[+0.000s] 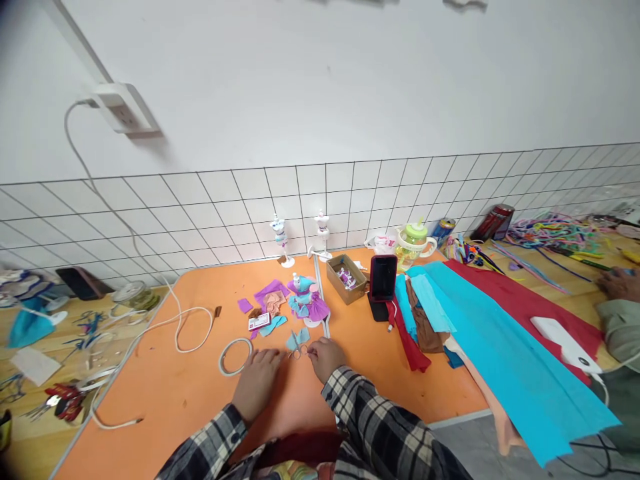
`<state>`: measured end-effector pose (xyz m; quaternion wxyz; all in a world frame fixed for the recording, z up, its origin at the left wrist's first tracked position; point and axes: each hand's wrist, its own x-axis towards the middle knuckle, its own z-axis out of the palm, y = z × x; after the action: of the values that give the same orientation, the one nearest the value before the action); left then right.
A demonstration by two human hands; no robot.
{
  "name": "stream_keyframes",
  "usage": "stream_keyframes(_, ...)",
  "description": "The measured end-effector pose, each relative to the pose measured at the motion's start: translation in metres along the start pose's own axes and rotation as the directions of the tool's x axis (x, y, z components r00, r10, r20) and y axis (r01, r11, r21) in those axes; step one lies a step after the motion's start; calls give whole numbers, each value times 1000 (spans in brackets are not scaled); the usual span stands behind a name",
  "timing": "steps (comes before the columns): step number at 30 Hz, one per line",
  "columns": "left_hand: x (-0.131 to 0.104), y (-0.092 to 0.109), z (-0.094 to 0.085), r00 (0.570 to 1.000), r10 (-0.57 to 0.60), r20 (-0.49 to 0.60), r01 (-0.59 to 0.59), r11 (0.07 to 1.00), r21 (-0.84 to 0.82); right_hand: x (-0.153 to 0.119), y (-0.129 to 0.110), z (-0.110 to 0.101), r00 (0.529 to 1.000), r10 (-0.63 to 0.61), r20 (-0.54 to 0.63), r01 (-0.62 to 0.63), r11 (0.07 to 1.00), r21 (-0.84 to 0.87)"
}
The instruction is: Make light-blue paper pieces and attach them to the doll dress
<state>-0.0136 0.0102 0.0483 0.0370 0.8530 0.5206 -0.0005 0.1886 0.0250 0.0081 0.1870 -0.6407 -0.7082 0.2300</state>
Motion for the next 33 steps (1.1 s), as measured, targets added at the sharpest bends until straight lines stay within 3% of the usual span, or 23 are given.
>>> stream_keyframes(3, 4, 9, 9, 994, 109, 12, -109, 993, -54, 4, 5, 9, 999, -25, 47, 29, 996, -79)
stream_keyframes(10, 15, 16, 36, 980, 200, -5, -199, 972, -124, 5, 9, 10, 989, -115, 96, 134, 967, -215)
stream_keyframes(22, 16, 12, 57, 977, 212, -34, -215, 970, -110, 4, 16, 18, 976, -180, 123, 209, 932, -297)
stream_keyframes(29, 20, 17, 68, 969, 206, -138, -210, 978, -14, 5, 18, 22, 969, -200, 147, 238, 919, -315)
stream_keyframes(33, 21, 18, 66, 967, 209, -146, -213, 977, -16, 1, 20, 18, 974, -184, 131, 216, 928, -304)
